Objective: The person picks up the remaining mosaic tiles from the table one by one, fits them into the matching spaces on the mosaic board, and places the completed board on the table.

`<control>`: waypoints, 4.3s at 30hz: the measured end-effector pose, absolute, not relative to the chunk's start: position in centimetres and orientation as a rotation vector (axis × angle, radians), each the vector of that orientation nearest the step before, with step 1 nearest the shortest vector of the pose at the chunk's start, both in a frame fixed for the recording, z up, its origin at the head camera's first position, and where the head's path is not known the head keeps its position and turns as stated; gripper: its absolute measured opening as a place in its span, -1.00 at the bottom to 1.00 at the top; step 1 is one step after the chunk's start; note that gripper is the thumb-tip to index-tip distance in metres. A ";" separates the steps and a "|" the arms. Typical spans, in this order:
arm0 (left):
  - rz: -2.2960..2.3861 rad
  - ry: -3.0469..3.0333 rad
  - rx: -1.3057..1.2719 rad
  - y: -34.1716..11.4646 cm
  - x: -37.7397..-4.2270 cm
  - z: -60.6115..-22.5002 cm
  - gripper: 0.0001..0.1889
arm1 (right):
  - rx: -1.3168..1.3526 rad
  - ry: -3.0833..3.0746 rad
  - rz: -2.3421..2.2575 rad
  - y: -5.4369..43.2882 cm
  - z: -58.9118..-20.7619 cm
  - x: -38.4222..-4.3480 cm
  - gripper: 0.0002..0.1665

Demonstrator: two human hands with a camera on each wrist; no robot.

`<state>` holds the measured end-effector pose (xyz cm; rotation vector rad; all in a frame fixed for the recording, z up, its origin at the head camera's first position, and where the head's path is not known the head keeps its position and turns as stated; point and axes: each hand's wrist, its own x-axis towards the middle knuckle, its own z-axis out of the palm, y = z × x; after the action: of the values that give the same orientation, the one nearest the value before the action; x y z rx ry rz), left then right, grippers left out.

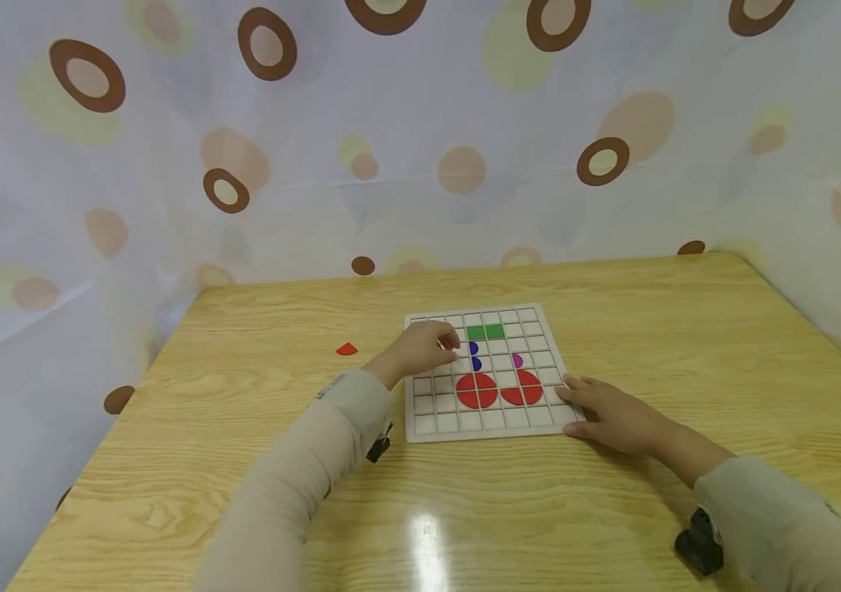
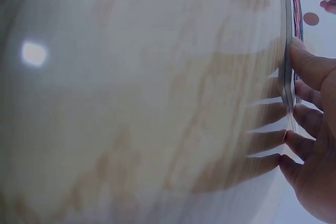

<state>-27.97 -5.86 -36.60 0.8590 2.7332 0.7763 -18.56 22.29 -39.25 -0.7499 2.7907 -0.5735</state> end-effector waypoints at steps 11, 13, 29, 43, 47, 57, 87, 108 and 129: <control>0.900 2.764 0.627 -10.5 -28.3 -36.1 -0.80 | -0.743 2.794 -0.591 22.3 -39.5 -18.6 -0.26; 0.910 2.768 0.602 -11.3 -28.5 -36.2 -0.79 | -0.741 2.796 -0.593 22.3 -39.5 -18.6 -0.26; 0.890 2.779 0.437 -15.3 -28.8 -36.9 -0.77 | -0.751 2.803 -0.604 22.3 -39.6 -18.5 -0.27; 0.851 2.762 0.360 -17.3 -28.9 -37.1 -0.70 | -0.754 2.796 -0.607 22.3 -39.2 -18.4 -0.27; 0.876 2.756 0.341 -17.8 -28.9 -37.2 -0.65 | -0.745 2.795 -0.602 22.3 -39.3 -18.4 -0.27; 0.810 2.767 0.268 -18.4 -29.2 -37.3 -0.59 | -0.760 2.787 -0.597 22.2 -39.0 -18.4 -0.26; 0.795 2.874 0.304 -18.5 -29.3 -38.0 -0.84 | -0.768 2.800 -0.624 22.2 -39.0 -18.3 -0.27; 1.008 2.847 0.294 -18.4 -29.0 -38.4 -0.88 | -0.763 2.800 -0.628 22.3 -39.1 -18.3 -0.25; 1.196 2.707 0.269 -16.6 -27.9 -37.9 -0.82 | -0.765 2.784 -0.592 22.3 -39.2 -18.6 -0.25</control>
<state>-27.94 -16.56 -37.85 0.2686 2.7065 1.1963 -18.57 22.30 -39.18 -0.7647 2.7842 -0.5923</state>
